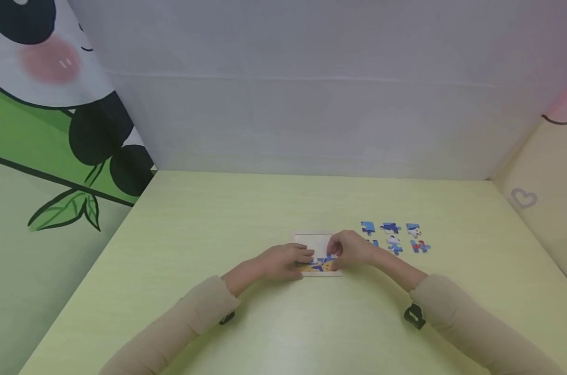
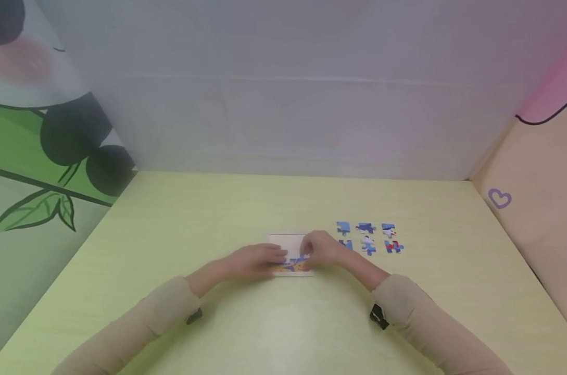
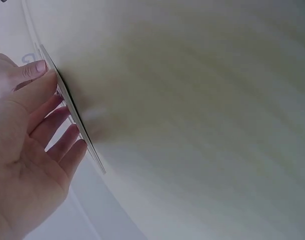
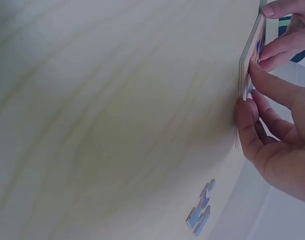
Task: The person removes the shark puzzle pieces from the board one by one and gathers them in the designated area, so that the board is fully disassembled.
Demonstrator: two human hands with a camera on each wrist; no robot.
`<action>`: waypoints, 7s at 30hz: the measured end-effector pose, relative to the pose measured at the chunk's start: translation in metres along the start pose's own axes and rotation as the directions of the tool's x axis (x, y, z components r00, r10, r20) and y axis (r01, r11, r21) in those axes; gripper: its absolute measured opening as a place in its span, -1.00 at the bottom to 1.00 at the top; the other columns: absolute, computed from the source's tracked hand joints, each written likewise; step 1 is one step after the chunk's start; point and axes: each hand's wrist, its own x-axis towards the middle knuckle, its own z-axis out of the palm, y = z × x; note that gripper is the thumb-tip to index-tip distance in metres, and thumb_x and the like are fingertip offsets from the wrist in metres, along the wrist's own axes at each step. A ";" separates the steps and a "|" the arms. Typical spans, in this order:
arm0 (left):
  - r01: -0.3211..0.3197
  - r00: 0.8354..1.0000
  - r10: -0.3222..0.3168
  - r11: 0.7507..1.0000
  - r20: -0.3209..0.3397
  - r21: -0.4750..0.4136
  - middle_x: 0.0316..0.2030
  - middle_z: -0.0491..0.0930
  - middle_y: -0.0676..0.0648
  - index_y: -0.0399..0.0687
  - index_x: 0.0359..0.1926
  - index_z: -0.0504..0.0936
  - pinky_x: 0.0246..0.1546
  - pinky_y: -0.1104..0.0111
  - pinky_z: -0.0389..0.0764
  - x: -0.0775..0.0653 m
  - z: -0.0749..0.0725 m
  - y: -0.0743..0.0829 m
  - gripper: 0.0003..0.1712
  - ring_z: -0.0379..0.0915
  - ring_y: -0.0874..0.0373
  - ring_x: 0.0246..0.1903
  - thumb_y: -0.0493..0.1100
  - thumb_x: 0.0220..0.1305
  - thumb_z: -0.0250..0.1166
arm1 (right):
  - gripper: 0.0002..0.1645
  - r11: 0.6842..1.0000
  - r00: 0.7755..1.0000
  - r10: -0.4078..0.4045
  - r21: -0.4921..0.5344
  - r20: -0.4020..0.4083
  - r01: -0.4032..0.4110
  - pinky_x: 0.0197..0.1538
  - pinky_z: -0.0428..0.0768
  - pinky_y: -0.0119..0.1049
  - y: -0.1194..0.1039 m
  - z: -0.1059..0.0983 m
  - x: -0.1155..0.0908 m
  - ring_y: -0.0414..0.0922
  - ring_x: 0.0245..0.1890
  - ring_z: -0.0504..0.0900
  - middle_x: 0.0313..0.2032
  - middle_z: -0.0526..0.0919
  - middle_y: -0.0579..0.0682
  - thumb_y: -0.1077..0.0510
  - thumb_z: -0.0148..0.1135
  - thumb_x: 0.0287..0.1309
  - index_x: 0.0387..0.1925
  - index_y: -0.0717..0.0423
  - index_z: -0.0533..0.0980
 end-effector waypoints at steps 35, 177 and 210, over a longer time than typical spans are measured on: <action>0.035 0.999 -0.035 0.998 0.008 -0.058 0.18 0.37 -0.12 -0.21 0.07 0.51 0.22 0.20 0.24 0.001 -0.006 0.003 -0.51 0.21 0.01 0.22 -0.15 0.10 0.31 | -0.51 0.974 0.998 -0.046 -0.222 -0.048 0.034 -0.05 0.52 -0.26 -0.007 0.000 -0.019 -0.20 -0.21 0.55 -0.22 0.64 -0.10 0.09 0.45 -0.24 -0.16 0.14 0.58; 0.238 0.967 -0.244 0.968 -0.075 -0.079 0.22 0.30 -0.20 -0.26 0.11 0.45 0.22 0.14 0.23 -0.001 -0.007 0.005 -0.38 0.18 -0.09 0.23 -0.08 0.03 0.34 | -0.68 0.964 0.964 -0.262 -0.059 -0.039 0.260 -0.33 0.51 -0.47 -0.012 0.017 -0.009 -0.25 -0.40 0.49 -0.37 0.60 -0.06 0.27 0.42 -0.22 -0.29 0.23 0.61; 0.237 0.967 -0.242 0.969 -0.074 -0.075 0.23 0.29 -0.19 -0.27 0.10 0.46 0.23 0.18 0.22 0.000 -0.005 0.005 -0.40 0.16 -0.06 0.24 -0.08 0.05 0.33 | -0.73 0.985 0.982 -0.171 -0.028 -0.086 0.169 -0.25 0.54 -0.36 0.012 -0.015 -0.039 -0.20 -0.25 0.49 -0.30 0.56 -0.19 0.18 0.33 -0.08 -0.23 0.08 0.62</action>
